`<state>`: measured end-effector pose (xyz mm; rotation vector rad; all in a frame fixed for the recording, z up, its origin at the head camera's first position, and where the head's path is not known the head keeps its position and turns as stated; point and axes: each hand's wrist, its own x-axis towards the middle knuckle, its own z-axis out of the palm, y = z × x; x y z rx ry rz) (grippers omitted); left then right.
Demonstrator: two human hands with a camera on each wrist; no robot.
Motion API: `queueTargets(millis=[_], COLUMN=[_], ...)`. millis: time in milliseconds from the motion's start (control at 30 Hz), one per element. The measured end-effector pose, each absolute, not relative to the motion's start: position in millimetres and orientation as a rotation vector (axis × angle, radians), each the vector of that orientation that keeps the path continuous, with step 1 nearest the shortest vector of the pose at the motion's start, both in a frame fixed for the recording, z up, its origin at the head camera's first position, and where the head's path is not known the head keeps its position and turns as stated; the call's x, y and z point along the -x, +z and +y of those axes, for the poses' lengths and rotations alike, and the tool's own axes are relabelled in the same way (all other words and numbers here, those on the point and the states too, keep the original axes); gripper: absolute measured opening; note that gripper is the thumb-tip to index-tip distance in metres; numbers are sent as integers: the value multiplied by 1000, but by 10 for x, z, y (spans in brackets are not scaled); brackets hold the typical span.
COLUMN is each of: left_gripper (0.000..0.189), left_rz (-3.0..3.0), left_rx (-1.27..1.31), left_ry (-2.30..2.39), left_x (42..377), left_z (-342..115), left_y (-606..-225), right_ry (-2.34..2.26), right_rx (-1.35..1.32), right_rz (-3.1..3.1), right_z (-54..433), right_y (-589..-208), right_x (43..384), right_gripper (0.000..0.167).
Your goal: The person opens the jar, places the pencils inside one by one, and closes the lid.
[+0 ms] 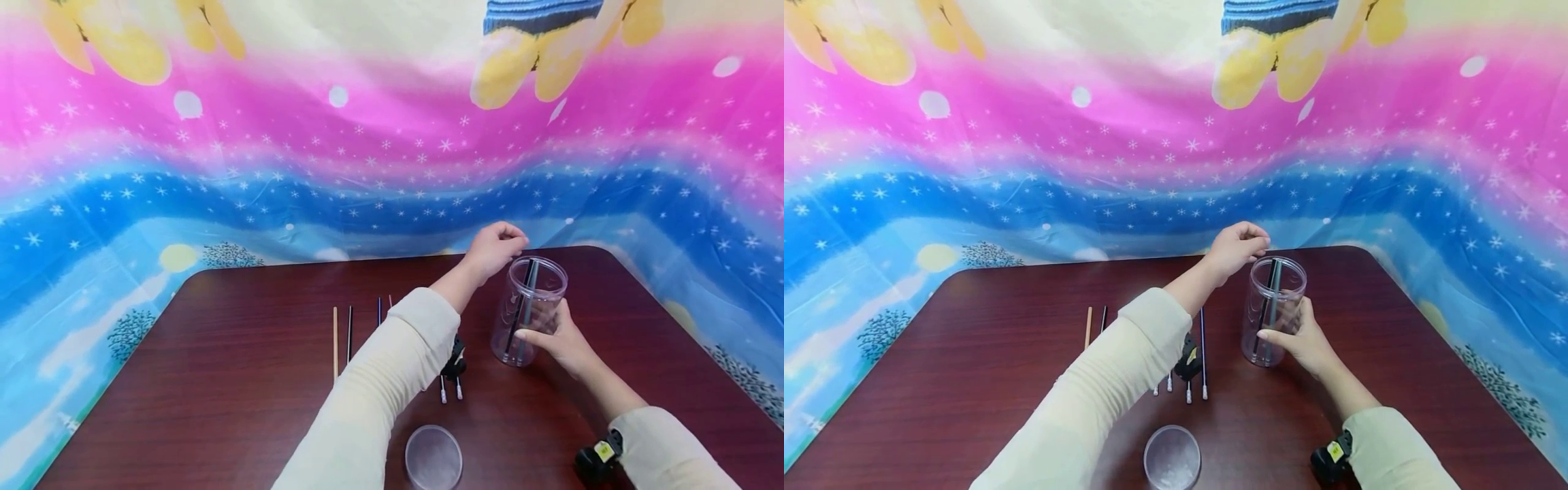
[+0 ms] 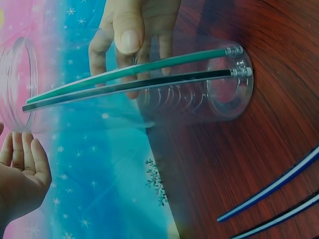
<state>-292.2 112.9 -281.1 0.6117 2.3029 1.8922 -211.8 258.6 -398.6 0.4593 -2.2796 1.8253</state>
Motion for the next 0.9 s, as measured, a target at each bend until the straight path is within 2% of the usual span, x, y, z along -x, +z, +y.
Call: queueTargets(millis=[600,900], left_gripper=[17,19], left_rz=[2212,2239], left_rx=[-619,-509], left_ry=[1780,1731], left_x=[2864,2934], left_z=[591,214], left_y=[-2728,-2865], right_ry=[1767,1777], right_rx=[-402,-386], right_rz=[-2342,-2353], right_z=[2593,2587], right_y=[-3977,-3967], right_x=[2099,2095], right_gripper=[64,63])
